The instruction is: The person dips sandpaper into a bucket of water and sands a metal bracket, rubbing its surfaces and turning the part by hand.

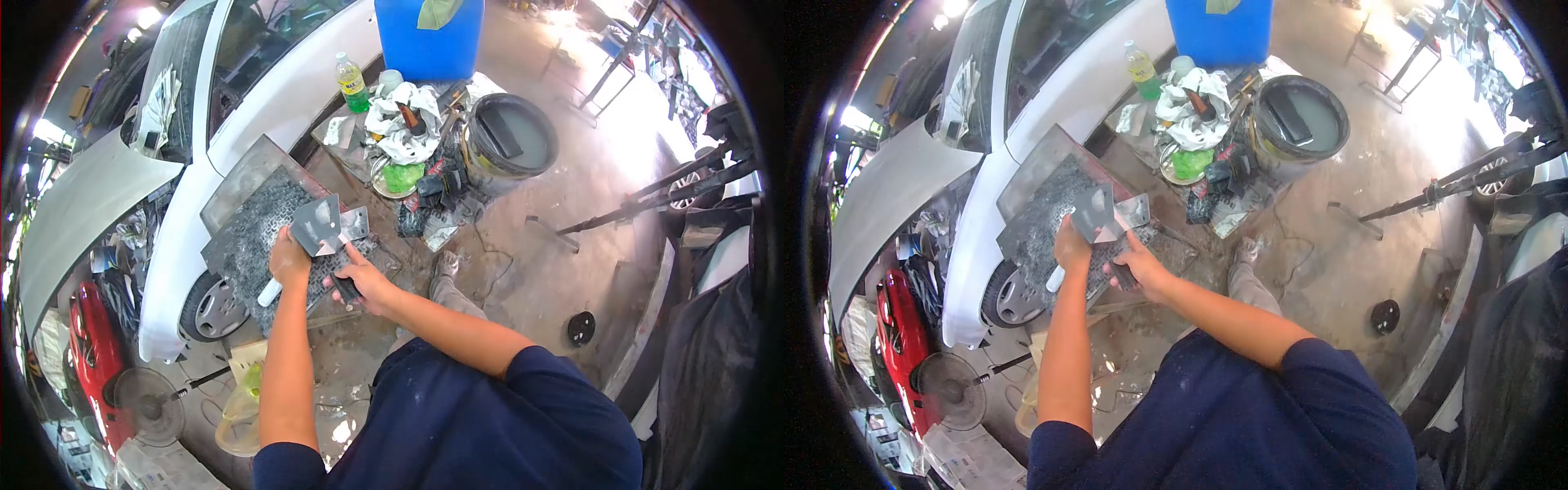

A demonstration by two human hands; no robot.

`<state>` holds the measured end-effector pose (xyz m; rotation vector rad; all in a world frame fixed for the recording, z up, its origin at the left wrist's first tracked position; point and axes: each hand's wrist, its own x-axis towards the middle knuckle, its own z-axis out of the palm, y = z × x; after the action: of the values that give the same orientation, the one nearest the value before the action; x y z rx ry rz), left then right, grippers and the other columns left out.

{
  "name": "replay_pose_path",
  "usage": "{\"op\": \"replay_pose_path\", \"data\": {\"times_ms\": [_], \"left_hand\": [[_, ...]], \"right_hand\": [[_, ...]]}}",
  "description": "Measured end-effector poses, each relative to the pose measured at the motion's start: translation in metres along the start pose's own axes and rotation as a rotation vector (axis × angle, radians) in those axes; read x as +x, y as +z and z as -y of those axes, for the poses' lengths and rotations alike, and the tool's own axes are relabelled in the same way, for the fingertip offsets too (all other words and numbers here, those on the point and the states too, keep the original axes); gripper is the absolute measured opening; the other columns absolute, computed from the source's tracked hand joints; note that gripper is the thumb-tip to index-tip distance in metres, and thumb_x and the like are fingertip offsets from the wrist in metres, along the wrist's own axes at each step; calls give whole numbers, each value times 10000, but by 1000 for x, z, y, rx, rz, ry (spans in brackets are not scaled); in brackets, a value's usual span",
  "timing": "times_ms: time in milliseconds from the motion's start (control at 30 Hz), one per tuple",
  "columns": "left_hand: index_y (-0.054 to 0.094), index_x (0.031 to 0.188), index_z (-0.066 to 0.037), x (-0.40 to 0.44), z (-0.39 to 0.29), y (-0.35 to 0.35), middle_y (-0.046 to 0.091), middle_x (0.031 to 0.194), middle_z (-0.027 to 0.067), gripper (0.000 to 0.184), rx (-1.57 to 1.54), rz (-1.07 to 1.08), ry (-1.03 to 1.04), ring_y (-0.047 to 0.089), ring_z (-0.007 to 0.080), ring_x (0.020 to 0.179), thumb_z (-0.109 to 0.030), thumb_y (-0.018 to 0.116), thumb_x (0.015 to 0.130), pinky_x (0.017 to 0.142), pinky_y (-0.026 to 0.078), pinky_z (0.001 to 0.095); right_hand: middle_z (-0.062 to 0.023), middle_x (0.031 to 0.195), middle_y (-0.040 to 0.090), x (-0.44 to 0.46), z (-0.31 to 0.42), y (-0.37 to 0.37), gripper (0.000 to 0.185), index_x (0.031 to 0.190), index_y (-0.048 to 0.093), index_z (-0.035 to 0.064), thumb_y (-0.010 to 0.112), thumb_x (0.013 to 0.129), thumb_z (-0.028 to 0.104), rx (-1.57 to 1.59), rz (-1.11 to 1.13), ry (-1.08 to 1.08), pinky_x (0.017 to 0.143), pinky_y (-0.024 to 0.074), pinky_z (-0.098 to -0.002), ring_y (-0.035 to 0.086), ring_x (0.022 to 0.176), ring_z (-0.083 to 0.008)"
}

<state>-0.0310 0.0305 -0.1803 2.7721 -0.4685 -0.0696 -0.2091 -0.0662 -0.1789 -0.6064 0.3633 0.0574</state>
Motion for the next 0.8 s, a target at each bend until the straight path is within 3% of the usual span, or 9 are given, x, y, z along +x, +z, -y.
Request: {"op": "replay_pose_path", "data": {"times_ms": [200,400,500,600,700,800], "left_hand": [[656,1208,-163,-1,-7,-5,747,1121,186,487,50,22,-29,699,435,1070,-484,301,1112,890,532,537],[660,1189,-162,-2,-7,-5,747,1121,184,475,50,9,-13,701,430,1057,-470,307,1113,886,534,534],[664,1190,-167,-1,-5,-5,745,1117,187,461,48,-5,5,701,429,1053,-462,319,1110,879,533,537],[661,1207,-171,-2,-2,-3,748,1080,190,436,40,-27,33,707,432,1026,-446,340,1103,865,532,544],[651,1216,-174,-9,4,2,753,1020,192,394,25,-133,128,713,441,985,-417,367,1093,843,531,553],[641,1226,-180,-13,11,10,755,975,193,350,-6,-209,196,715,452,955,-378,392,1083,823,529,564]], "right_hand": [[-118,1079,731,1,-7,7,891,1696,-41,290,497,1013,94,129,-56,13,574,546,-324,701,750,-185],[-127,1098,728,-5,-8,17,927,1688,-102,256,502,1007,86,181,-37,-17,570,543,-315,697,735,-190],[-97,1108,713,-9,-4,21,883,1695,-44,280,490,1018,91,120,-20,-6,668,542,-337,683,774,-191],[-127,1120,711,-20,2,31,785,1682,118,174,505,1006,78,51,66,-17,669,551,-339,688,763,-196],[-160,1095,715,-18,-20,25,578,1539,355,54,531,988,56,57,-35,86,671,562,-338,695,753,-195],[-173,1060,719,-23,-33,7,376,1341,485,9,578,980,54,-21,-99,115,677,571,-338,701,756,-194]]}}
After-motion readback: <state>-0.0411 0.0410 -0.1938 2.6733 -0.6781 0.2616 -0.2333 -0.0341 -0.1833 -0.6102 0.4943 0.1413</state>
